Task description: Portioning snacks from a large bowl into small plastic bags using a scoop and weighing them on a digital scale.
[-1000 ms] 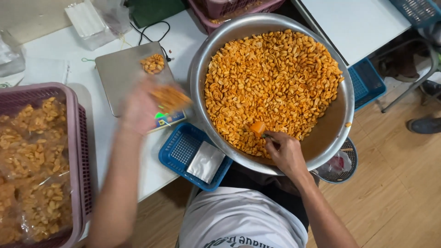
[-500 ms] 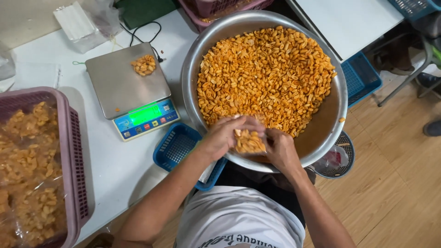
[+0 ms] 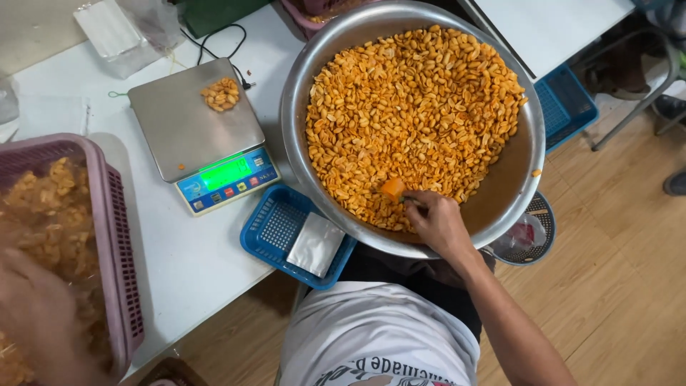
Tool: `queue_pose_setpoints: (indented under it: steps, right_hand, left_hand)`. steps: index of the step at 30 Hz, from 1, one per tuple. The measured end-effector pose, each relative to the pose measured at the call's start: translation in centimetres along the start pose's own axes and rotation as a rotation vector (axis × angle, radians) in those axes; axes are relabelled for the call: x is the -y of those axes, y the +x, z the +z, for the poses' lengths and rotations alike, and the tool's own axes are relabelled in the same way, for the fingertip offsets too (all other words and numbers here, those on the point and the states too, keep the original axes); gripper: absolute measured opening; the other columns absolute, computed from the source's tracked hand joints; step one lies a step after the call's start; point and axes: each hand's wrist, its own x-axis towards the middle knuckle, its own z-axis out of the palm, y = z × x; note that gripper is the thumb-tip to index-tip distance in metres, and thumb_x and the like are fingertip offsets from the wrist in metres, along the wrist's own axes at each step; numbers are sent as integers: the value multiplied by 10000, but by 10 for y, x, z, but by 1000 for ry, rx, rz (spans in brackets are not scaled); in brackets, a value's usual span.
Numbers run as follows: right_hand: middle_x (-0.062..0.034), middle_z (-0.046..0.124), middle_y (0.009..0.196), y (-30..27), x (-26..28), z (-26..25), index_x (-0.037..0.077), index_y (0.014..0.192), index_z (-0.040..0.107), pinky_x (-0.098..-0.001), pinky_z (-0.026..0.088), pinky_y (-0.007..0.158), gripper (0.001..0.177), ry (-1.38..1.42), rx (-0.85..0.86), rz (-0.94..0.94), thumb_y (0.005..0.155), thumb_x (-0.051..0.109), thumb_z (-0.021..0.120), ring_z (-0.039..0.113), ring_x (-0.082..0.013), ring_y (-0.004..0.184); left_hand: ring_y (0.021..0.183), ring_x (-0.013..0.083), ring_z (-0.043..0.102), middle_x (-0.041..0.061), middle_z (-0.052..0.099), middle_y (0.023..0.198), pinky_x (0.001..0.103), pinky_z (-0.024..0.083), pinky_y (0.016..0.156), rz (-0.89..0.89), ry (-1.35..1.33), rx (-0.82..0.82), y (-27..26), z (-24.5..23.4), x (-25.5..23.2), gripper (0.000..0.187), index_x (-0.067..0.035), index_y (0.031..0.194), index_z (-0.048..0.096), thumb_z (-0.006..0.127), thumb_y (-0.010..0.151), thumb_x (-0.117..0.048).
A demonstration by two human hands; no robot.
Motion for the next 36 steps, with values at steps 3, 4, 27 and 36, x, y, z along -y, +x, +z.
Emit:
queue_pose_setpoints:
  steps: [3,4,27,36]
  right_hand:
    - [-132,758,792,11,4,-6,18,1218,734,-305,341,416,311,59,46,156,959,118,594,437,-124,433]
    - [-154,753,827,17,6,-7,34,1250,719,-293,338,390,307,82,57,224,984,128,597,413,-123,428]
    - [-86,719,823,54,-21,55,-7,1203,637,-311,621,634,280,1181,335,607,961,134,632,736,-177,695]
    - [-118,707,791,51,11,-1,-101,1267,612,-323,606,615,376,1167,309,396,958,112,598,704,-191,661]
  left_hand:
    - [1184,410,519,267,543,1436,514,431,907,-191,-867,359,60,-115,19,438,-70,1562,480,501,1193,-304]
    - [1353,654,252,465,317,1538,797,206,1006,-459,-1291,835,80,-180,67,605,-87,1625,250,455,1128,-365]
    - [903,316,765,237,757,986,396,629,844,-193,-2668,1133,72,-302,-86,202,15,1097,682,576,932,-35]
    - [456,111,556,78,600,587,214,486,428,-226,-2880,1305,94,-339,-116,139,1,910,756,832,844,-96]
